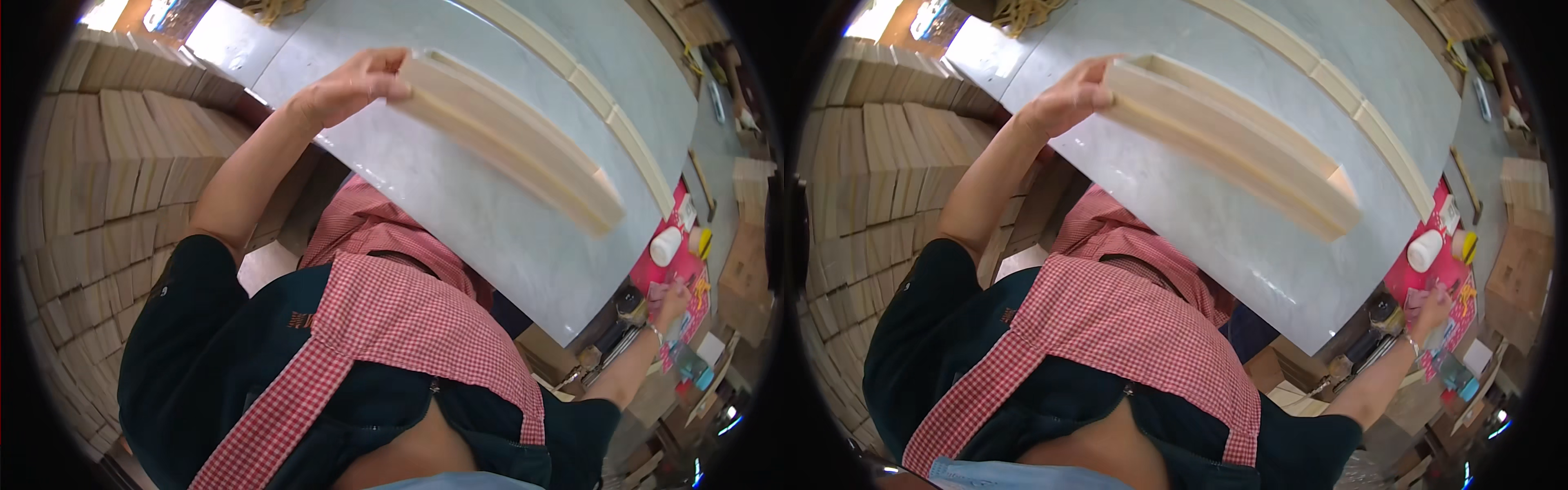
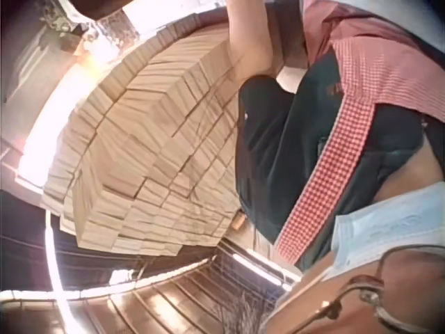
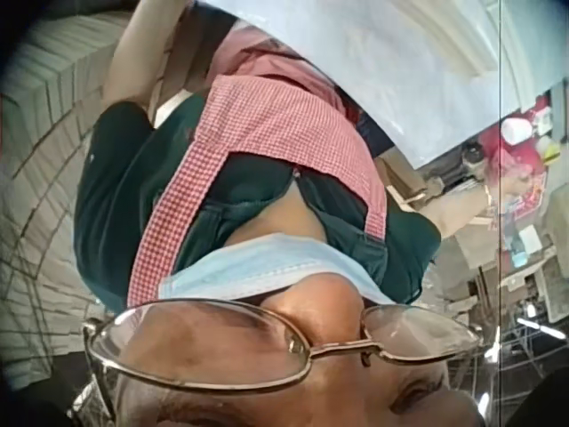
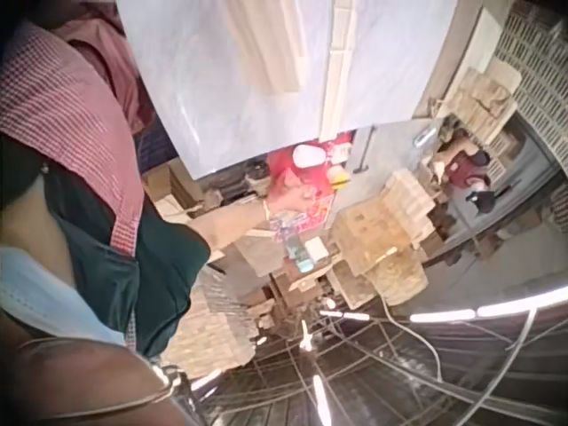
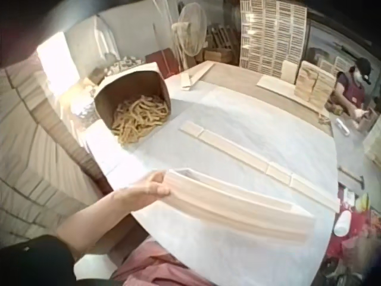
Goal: Assembling wooden boxes using glue and a pneumatic nail gun on a production floor.
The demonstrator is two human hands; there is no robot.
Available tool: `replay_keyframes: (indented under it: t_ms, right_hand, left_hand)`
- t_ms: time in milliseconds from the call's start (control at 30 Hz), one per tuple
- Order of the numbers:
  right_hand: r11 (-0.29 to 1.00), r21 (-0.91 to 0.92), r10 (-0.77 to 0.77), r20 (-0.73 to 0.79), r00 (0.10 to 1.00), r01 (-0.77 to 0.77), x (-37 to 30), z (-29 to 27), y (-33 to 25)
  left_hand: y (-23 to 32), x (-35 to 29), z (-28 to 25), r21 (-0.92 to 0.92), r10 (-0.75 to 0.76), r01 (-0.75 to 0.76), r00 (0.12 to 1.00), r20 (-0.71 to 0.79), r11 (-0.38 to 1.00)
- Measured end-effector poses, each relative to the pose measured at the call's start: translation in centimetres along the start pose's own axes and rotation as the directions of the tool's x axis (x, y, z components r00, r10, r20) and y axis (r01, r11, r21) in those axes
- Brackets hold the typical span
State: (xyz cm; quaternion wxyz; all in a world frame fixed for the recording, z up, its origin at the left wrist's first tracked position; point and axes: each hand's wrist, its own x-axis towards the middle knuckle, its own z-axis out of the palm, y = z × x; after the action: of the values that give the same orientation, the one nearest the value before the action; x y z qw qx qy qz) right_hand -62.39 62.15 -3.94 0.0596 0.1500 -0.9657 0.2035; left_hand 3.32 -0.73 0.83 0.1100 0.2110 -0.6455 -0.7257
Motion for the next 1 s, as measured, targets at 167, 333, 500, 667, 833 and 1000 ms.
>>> replay_keyframes:
  t_ms: [167,333,500,667,833,1000]
  right_hand:
    - [0.812,0.329,-0.472,-0.114,0.874,0.482,-13.0,4.7,-26.2]
    - [0.438,0.231,-0.882,-0.075,0.464,0.869,-32.7,14.9,-48.3]
    - [0.053,0.526,-0.997,-0.023,0.077,0.849,-47.7,18.5,-60.0]
    - [0.158,0.446,-0.987,0.087,0.133,0.881,-45.0,17.3,-57.6]
    - [0.430,0.186,-0.899,-0.002,0.438,0.884,-36.6,21.2,-58.6]
    - [0.109,0.405,-0.989,-0.044,0.139,0.908,-46.6,21.4,-66.8]
  left_hand:
    - [0.6,-6.7,-2.0,-0.299,0.179,-0.307,0.905,-0.387,0.904]
    - [0.2,-9.5,-2.8,-0.539,0.310,-0.533,0.836,-0.452,0.652]
    - [1.5,-11.5,-3.3,-0.558,0.378,-0.614,0.787,-0.488,0.558]
    - [0.2,-15.7,-5.0,-0.491,0.381,-0.656,0.744,-0.549,0.573]
    - [-0.3,-16.1,-5.7,-0.470,0.356,-0.674,0.718,-0.598,0.570]
    - [0.4,-15.4,-5.4,-0.508,0.329,-0.677,0.719,-0.613,0.532]
